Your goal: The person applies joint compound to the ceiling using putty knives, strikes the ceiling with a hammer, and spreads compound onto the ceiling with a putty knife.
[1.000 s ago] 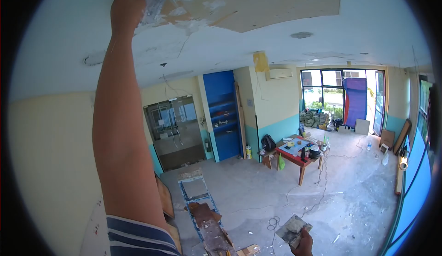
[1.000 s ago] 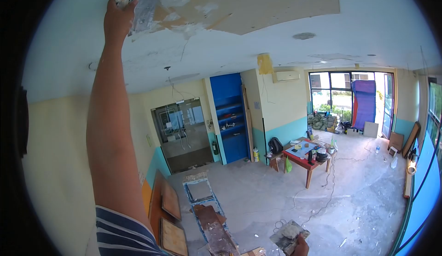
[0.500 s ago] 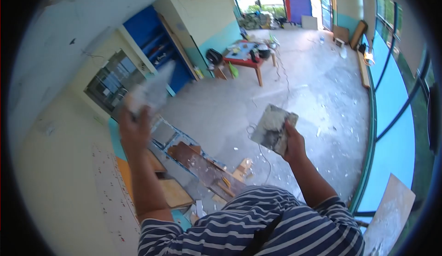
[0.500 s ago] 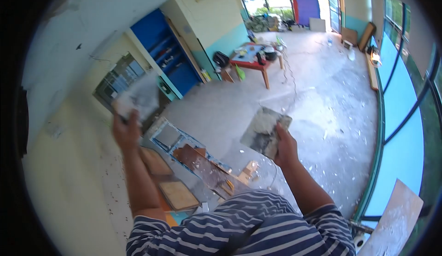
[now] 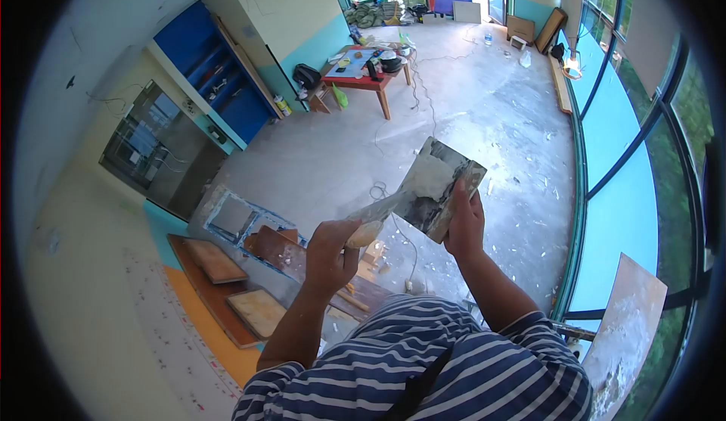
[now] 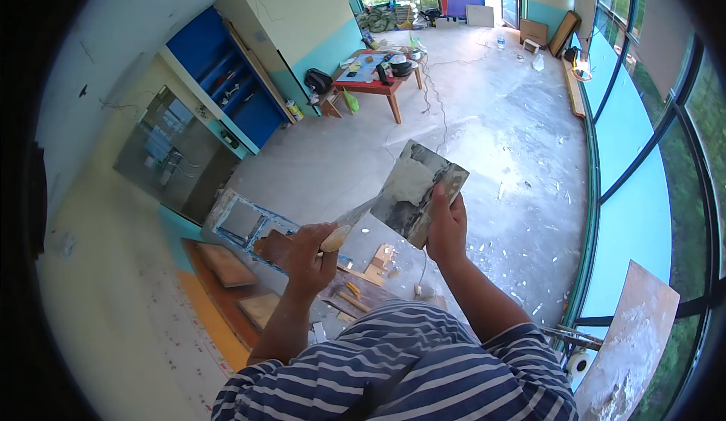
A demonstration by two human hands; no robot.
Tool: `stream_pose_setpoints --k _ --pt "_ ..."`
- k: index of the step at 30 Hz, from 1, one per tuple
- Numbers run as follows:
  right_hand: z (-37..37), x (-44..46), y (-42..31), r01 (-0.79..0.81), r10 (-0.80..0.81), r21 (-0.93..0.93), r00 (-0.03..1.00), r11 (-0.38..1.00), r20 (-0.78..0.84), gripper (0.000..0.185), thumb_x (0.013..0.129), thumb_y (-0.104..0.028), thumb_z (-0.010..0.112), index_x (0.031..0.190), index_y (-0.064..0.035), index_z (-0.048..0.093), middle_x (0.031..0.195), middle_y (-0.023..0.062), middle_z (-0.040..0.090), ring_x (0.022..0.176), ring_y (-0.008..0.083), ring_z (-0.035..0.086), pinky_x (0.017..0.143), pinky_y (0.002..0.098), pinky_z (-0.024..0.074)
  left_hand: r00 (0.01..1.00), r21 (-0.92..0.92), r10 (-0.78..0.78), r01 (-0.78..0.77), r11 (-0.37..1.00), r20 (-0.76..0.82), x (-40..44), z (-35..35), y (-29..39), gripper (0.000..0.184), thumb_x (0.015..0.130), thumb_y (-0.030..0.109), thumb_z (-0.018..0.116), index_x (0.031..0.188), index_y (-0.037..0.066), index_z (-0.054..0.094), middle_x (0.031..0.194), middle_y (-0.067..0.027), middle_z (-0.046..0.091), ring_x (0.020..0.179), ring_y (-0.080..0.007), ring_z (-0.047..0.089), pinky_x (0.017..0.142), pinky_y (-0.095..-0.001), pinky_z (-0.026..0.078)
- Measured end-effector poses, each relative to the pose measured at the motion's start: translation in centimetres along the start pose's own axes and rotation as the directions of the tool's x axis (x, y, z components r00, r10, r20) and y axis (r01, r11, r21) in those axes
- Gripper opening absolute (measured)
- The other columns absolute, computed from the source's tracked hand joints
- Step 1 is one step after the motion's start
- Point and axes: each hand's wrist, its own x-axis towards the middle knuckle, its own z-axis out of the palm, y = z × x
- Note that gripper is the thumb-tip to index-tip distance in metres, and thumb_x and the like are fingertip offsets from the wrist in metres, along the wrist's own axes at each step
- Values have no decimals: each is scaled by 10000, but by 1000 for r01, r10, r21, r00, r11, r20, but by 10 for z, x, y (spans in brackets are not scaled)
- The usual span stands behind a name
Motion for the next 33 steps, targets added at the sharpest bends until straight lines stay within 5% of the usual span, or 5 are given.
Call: stream_pose_setpoints --k 6,12,23,33 --pt "3 -4 2 26 -23 45 998 999 -65 404 995 -283 491 1313 -42 423 1205 98 563 1043 217 596 870 386 526 983 56 115 -124 991 143 11 -7 3 434 673 -49 625 1086 86 641 933 -84 630 872 -292 591 811 -412 448" --pt "3 -6 4 67 -64 39 995 997 -74 399 1002 -284 478 1316 -46 412 1197 98 564 1035 215 598 860 382 533 969 57 215 -224 973 125 5 19 -8 455 665 -18 666 1101 114 663 960 -42 604 892 -258 560 796 -406 435" --pt "-7 -16 7 248 -248 -294 968 923 38 395 1015 -229 449 1336 -12 373 1236 85 531 1119 152 516 960 325 424 996 -134 20 -8 991 92 23 21 -12 413 663 -55 615 1057 54 676 903 -122 632 845 -295 589 782 -397 464" --pt "-16 -15 9 266 -255 -273 964 924 77 381 1002 -195 468 1307 17 383 1245 98 536 1123 151 508 966 311 405 992 -250 -82 105 963 100 48 12 -22 414 677 -62 598 1070 44 673 923 -123 638 871 -297 598 766 -376 491"
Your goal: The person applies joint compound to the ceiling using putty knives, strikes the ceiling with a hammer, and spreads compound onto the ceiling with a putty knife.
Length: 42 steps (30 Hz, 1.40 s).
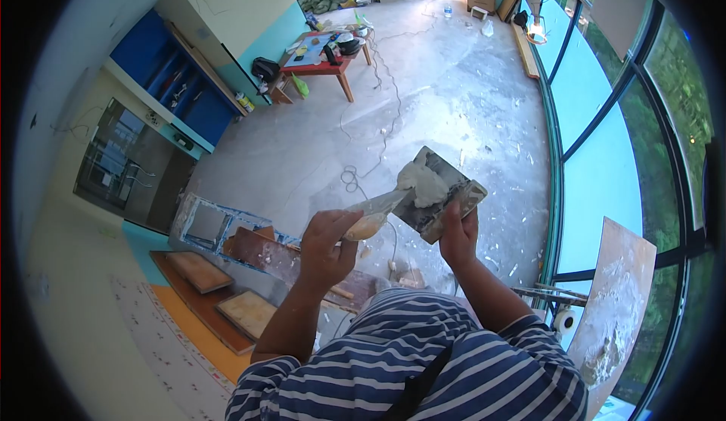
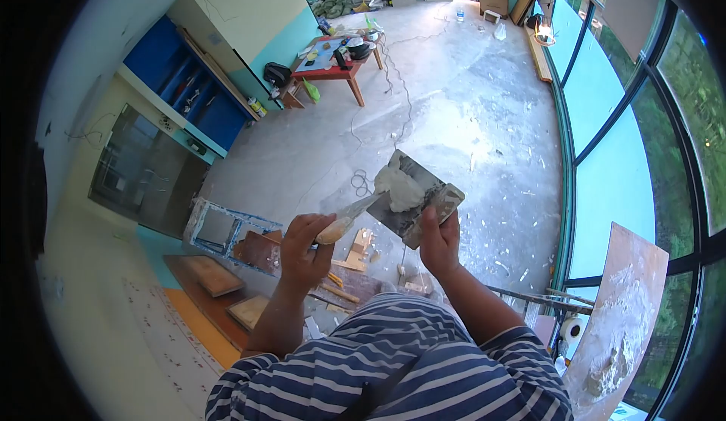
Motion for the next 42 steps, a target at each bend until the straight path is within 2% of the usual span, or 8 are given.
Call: stream_pose_setpoints --k 8,11,15,21,29,36,39,42 --pt "-25 7 6 61 -51 -46 978 997 204 391 1000 -193 459 1312 25 372 1289 107 512 1162 172 500 987 327 393 994 -29 107 -106 994 32 24 -6 -24 419 641 -71 581 1028 53 686 913 -105 652 873 -284 605 784 -365 488" --pt "-12 3 5 -26 22 66 997 997 69 405 1013 -244 440 1355 -40 369 1282 113 515 1165 227 529 984 400 445 985 21 162 -163 986 66 15 -10 -28 414 636 -67 585 1015 62 688 915 -81 655 877 -267 604 799 -367 470" --pt "7 5 -6 -314 383 360 913 879 -139 436 1003 -326 458 1356 -83 378 1225 108 543 1085 247 589 886 422 533 957 157 218 -249 956 190 13 -10 -15 364 665 -36 621 1003 82 683 922 -50 645 877 -239 591 807 -376 432" --pt "18 5 -2 -223 319 392 927 892 -197 423 1010 -304 452 1351 -66 374 1248 94 529 1094 208 574 900 388 525 910 242 362 -405 882 201 -14 3 -25 301 701 54 689 997 108 681 936 -30 622 893 -212 566 788 -400 404" --pt "32 7 -3 -45 67 103 972 994 -225 403 1012 -302 454 1324 -53 397 1229 82 543 1098 178 558 922 347 486 902 201 422 -432 879 91 -38 32 -43 328 686 69 705 1008 128 692 988 -21 605 901 -219 553 797 -410 399" --pt "39 -8 -3 45 -58 -317 998 947 -32 419 1022 -313 427 1324 -25 388 1214 87 546 1076 124 521 903 293 444 884 224 465 -444 868 -50 -25 52 -55 334 652 75 710 981 126 684 1026 -31 598 912 -244 548 812 -427 397" --pt "56 -19 0 19 1 -245 997 969 83 395 1015 -309 440 1274 -11 431 1136 71 566 1000 111 523 855 294 452 880 300 466 -422 855 -89 -8 42 -68 352 637 86 717 983 130 674 1018 -42 612 924 -236 551 829 -422 400" --pt "25 -10 12 -99 151 -680 988 726 18 450 989 -371 475 1212 18 498 1013 97 631 913 153 590 786 325 480 886 245 432 -386 889 -169 8 30 -71 355 635 68 712 983 116 664 1002 -53 633 940 -228 569 849 -417 405"
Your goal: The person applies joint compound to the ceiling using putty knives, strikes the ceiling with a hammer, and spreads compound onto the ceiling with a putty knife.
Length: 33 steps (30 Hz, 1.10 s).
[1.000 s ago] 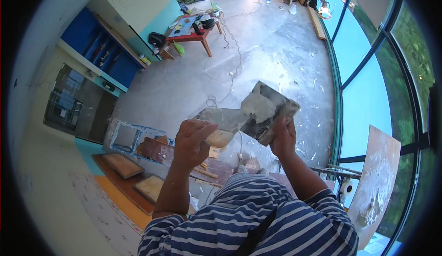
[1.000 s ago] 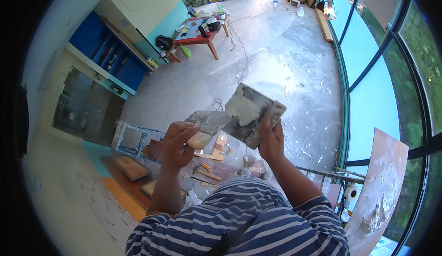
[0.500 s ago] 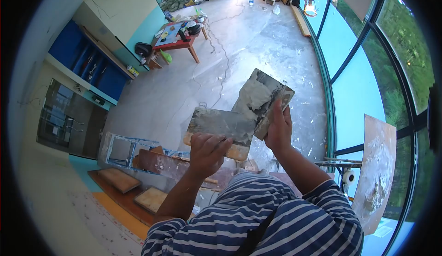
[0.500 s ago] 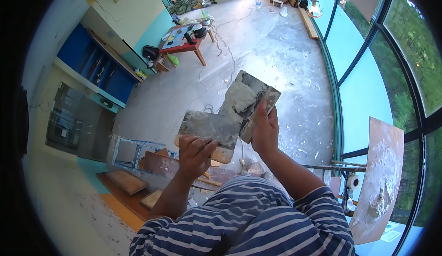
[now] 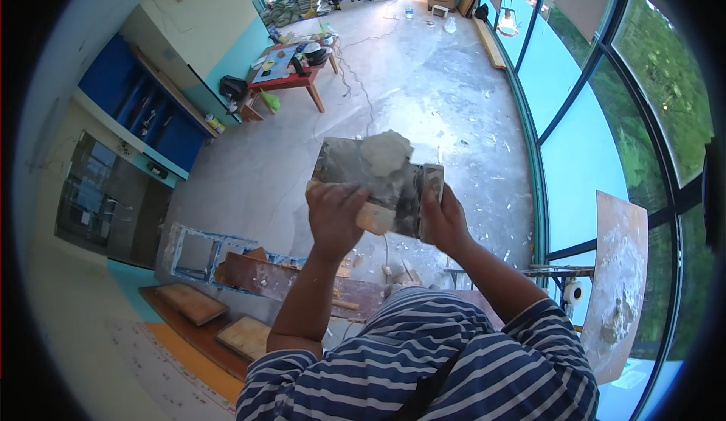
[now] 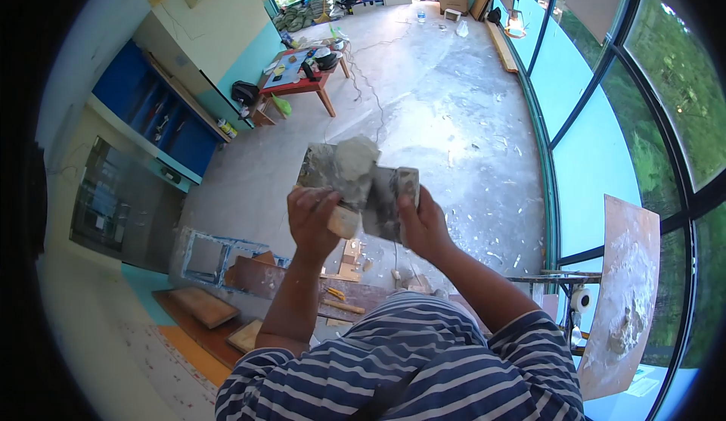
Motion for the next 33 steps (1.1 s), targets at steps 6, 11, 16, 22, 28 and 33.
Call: stream_pose_setpoints --k 6,11,16,22,28,33 --pt "-17 46 34 -449 456 657 873 606 176 448 979 -381 488 1171 19 546 958 103 659 810 199 667 727 345 567 733 -642 -664 583 499 149 5 -17 -31 302 844 106 676 1098 4 549 1008 -89 613 892 -186 608 805 -315 497" --pt "-7 45 43 -633 434 647 770 425 468 456 978 -358 495 1146 61 551 992 146 667 785 215 697 693 368 596 362 -542 -471 772 -332 804 -18 23 -68 427 911 275 635 1205 -3 497 1028 -75 601 915 -154 600 797 -298 507" --pt "-2 38 34 -604 465 683 783 411 412 449 980 -341 495 1154 71 535 997 146 662 789 219 695 689 360 597 116 -243 -363 913 -329 925 -49 52 -68 448 903 279 645 1218 -11 510 1042 -93 624 883 -159 624 777 -297 515" --pt "-6 27 39 -530 518 741 806 413 287 436 987 -334 480 1180 54 524 1010 143 657 799 228 691 710 373 594 27 -117 -346 963 -241 938 -67 54 -82 470 882 299 667 1200 -15 523 992 -97 641 852 -166 630 764 -303 510" --pt "-32 21 39 -289 440 888 891 359 112 444 993 -351 462 1234 19 508 1067 135 648 882 244 680 790 397 576 125 53 -580 959 280 805 -59 47 -72 464 857 253 662 1198 -22 511 998 -114 639 860 -192 622 782 -320 496" --pt "-35 17 52 -89 447 898 885 431 -127 430 994 -338 467 1246 10 474 1122 137 609 950 252 649 826 417 563 383 -432 -713 893 124 587 -75 55 -49 427 869 198 634 1203 -31 498 1033 -137 628 924 -213 608 825 -331 475"
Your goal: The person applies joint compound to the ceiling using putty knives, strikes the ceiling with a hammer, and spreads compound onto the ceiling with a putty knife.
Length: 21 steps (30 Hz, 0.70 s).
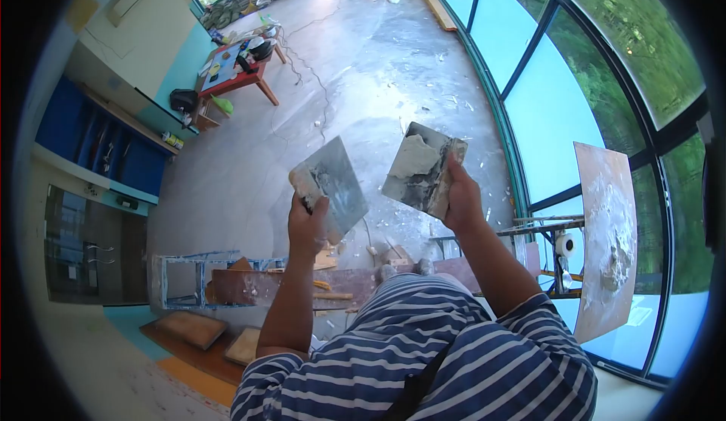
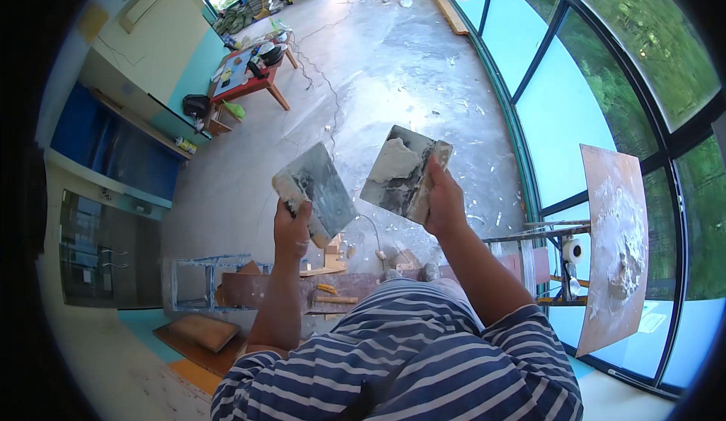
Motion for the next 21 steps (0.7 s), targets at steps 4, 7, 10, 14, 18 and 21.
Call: stream_pose_setpoints --k 4,7,10,14,18,21 --pt "-5 -3 10 2 2 93 999 996 -40 428 994 -334 469 1255 6 464 1144 137 598 982 268 639 849 428 553 938 101 340 -346 933 73 -36 32 22 340 888 148 608 1159 -37 521 1026 -147 605 926 -270 599 820 -348 471" --pt "14 -21 4 1 3 113 999 994 -35 439 992 -331 475 1267 10 447 1144 135 596 987 274 639 857 433 549 811 228 503 -573 788 298 -45 31 33 299 859 58 624 1134 -17 536 1001 -157 585 891 -280 594 794 -352 475" --pt "18 -25 -1 51 -52 95 999 994 2 433 989 -327 480 1275 -4 440 1146 129 595 992 273 639 862 432 547 811 247 472 -563 789 346 -42 16 26 313 766 -52 608 1073 11 598 964 -183 580 880 -351 576 780 -394 471" --pt "18 -26 -4 145 -145 72 989 987 -5 407 991 -318 478 1280 -35 443 1148 115 591 994 258 636 859 426 547 690 482 644 -710 514 331 -44 -7 34 415 656 -62 576 1048 44 664 949 -129 597 929 -311 562 834 -423 455" --pt "25 -26 -9 196 -196 35 981 980 -9 394 993 -303 478 1292 -51 430 1152 107 583 993 241 629 857 411 544 483 526 748 -824 211 455 -48 -7 59 383 661 -17 627 1020 101 689 935 -70 594 924 -263 553 838 -412 435" --pt "36 -34 -10 221 -220 -26 975 975 18 394 995 -297 480 1298 -53 419 1158 105 579 998 228 621 858 399 539 415 524 771 -842 125 483 -53 6 66 352 664 18 662 997 126 697 933 -43 588 921 -241 548 835 -414 426"
